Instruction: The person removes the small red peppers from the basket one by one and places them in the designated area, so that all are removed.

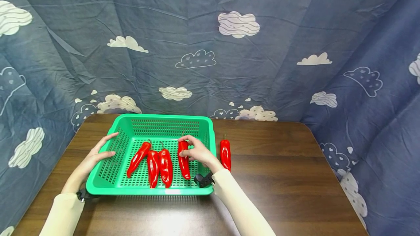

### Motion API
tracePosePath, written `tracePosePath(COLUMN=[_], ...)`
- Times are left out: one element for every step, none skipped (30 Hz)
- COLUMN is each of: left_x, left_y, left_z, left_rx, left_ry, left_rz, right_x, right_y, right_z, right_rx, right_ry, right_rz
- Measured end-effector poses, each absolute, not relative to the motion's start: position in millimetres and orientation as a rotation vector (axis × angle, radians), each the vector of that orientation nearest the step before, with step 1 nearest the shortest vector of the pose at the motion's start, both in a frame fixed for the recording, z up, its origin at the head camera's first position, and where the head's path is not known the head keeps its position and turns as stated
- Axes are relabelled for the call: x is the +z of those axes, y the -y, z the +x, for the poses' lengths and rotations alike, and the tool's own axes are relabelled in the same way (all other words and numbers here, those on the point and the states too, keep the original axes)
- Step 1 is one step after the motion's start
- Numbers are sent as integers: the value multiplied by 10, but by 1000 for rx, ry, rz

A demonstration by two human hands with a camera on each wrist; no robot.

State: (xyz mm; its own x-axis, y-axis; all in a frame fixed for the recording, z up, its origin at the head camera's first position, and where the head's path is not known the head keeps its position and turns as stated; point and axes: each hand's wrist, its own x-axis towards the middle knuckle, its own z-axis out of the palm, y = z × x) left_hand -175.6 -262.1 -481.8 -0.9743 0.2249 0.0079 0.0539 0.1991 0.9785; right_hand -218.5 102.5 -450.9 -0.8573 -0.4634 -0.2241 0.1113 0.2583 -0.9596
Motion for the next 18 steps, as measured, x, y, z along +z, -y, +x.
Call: tracePosePath(left_x=[-4819, -4819, -4819, -4819, -4817, -4819, -4818, -4816, -4815, -4815, -4814, -4814, -4810, -4810, -4808, -4808, -4809, -4810], left_y=[2622, 2621, 2621, 2620, 2616, 2616, 2614, 2612, 2611, 2611, 2611, 2613, 2611, 2613, 2612, 2613, 2614, 2615], left_z=[-1756, -1756, -1755, -1755, -1755, -1756, -1756, -1756, -1756, -1757, -1757, -1758, -1757, -1757, -1756, -1756, -1755, -1755], left_rx=[1883, 1884, 1880, 1876, 1874, 1872, 1870, 1868, 1863, 1864, 1868, 1870, 1875, 1877, 1874, 1874, 1873, 1867], left_ry=[-2318, -2307, -2308, -2316, -2319, -2322, -2324, -2329, -2338, -2340, -2337, -2337, -2335, -2337, -2341, -2342, -2344, -2349], left_rz=[264, 256, 251, 254, 254, 254, 252, 255, 255, 257, 257, 261, 262, 266, 267, 270, 271, 271], right_x=[-4511, -4514, -4516, -4517, -4516, -4511, -4505, -4497, -4488, -4477, -4463, -4451, -4435, -4419, -4402, -4385, -4368, -4360], right_y=[-1029, -1032, -1032, -1035, -1037, -1041, -1043, -1045, -1050, -1058, -1065, -1073, -1081, -1089, -1097, -1104, -1113, -1123], right_z=[-2188, -2190, -2192, -2192, -2193, -2192, -2191, -2189, -2188, -2186, -2183, -2180, -2176, -2172, -2166, -2161, -2157, -2155], right_rx=[-1640, -1642, -1641, -1642, -1642, -1643, -1648, -1655, -1663, -1672, -1680, -1687, -1692, -1692, -1690, -1689, -1690, -1695], right_ry=[-2060, -2054, -2050, -2047, -2044, -2042, -2038, -2031, -2023, -2017, -2012, -2008, -2004, -2004, -2008, -2010, -2008, -2004], right_rz=[-325, -332, -336, -339, -341, -342, -342, -341, -340, -341, -345, -347, -349, -353, -358, -364, -366, -365])
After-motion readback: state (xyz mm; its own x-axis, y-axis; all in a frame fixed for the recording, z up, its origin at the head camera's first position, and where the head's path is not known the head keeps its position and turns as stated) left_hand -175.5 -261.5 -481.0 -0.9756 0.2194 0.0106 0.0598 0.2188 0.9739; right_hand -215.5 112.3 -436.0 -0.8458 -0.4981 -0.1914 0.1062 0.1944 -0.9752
